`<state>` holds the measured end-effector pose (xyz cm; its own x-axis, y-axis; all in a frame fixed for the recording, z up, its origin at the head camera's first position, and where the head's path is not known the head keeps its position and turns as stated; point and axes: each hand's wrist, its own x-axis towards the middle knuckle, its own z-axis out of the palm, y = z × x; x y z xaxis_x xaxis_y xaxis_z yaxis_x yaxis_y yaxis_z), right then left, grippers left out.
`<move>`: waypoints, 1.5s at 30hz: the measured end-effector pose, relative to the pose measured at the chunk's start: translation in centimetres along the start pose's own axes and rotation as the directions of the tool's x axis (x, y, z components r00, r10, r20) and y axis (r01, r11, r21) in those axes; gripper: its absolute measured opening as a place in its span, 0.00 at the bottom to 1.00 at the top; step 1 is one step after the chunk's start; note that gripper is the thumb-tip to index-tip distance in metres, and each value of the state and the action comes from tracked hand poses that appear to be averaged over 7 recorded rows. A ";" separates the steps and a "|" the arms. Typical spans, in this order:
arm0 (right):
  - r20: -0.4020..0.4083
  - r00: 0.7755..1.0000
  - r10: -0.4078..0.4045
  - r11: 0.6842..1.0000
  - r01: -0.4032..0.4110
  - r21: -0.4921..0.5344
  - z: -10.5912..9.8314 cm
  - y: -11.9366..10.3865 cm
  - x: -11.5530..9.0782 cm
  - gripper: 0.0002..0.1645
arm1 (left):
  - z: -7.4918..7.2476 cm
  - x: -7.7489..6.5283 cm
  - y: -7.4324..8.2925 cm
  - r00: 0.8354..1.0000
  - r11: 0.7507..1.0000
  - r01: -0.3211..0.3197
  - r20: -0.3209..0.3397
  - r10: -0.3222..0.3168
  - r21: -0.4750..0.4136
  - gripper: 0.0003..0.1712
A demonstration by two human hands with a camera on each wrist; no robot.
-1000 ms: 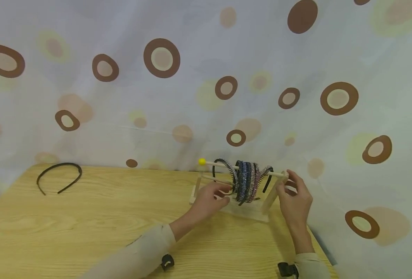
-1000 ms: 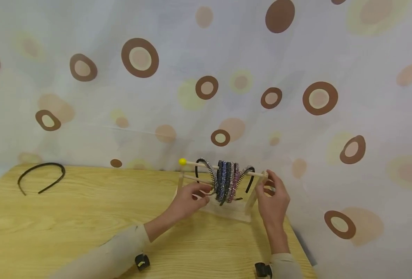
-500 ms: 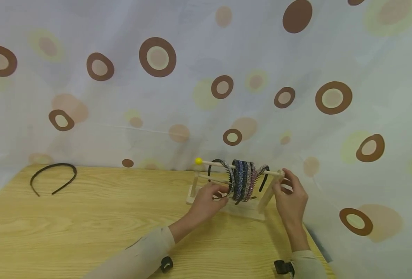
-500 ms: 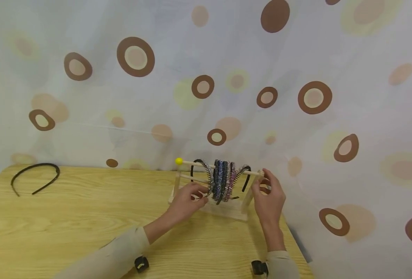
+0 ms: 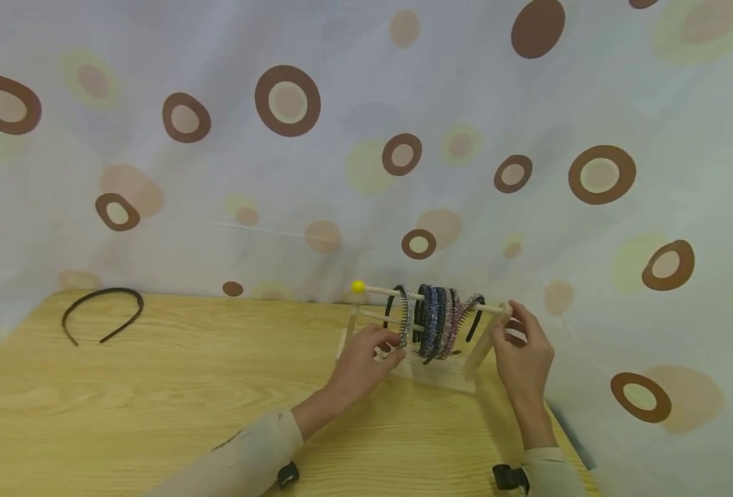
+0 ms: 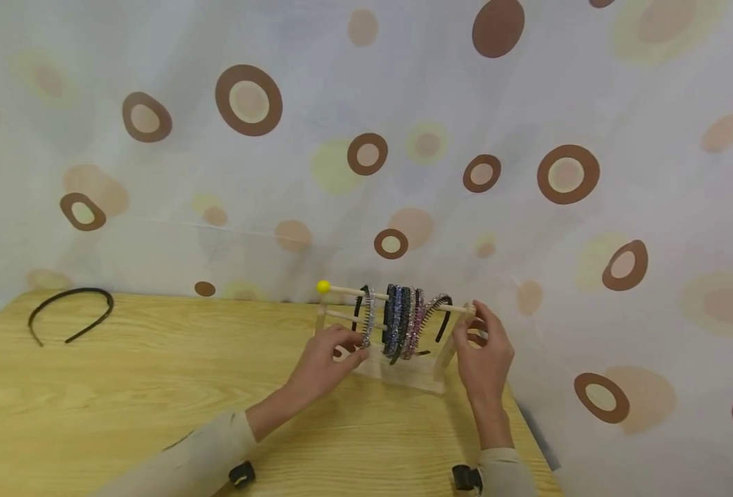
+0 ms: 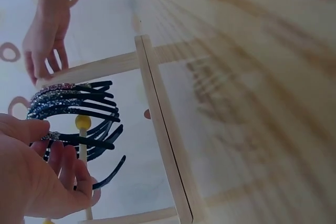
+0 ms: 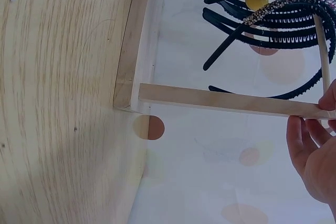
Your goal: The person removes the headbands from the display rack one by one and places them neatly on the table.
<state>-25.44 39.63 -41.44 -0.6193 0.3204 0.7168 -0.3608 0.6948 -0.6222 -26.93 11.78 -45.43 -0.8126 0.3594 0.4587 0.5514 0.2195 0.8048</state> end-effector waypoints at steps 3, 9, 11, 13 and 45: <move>-0.005 1.000 -0.008 1.000 0.008 -0.001 0.1 0.1 0.1 0.27 | -0.3 -0.1 0.1 1.000 1.000 0.005 -0.017 -0.005 -0.006 0.11; -0.004 1.000 -0.001 1.000 0.001 -0.012 0.1 0.1 0.3 0.26 | -1.1 0.0 0.0 0.999 0.999 -0.002 -0.052 0.000 -0.037 0.08; 0.001 1.000 0.007 1.000 -0.007 -0.019 0.1 0.2 0.3 0.26 | -1.4 0.0 -0.2 0.997 0.999 -0.004 -0.074 0.002 -0.033 0.07; 0.006 1.000 0.016 1.000 -0.015 -0.023 0.2 0.2 0.3 0.26 | -1.7 0.2 -0.4 0.995 1.000 -0.013 -0.100 0.011 -0.020 0.07; -0.002 1.000 -0.015 0.999 0.015 -0.051 0.1 0.2 -0.2 0.27 | -8.3 3.6 -1.0 0.905 0.977 -0.124 -0.423 0.039 -0.174 0.11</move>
<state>-25.48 39.66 -41.74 -0.6124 0.3110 0.7268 -0.3337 0.7317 -0.5943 -31.97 5.31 -41.46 -0.7937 -0.0502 0.6062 0.6064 0.0119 0.7951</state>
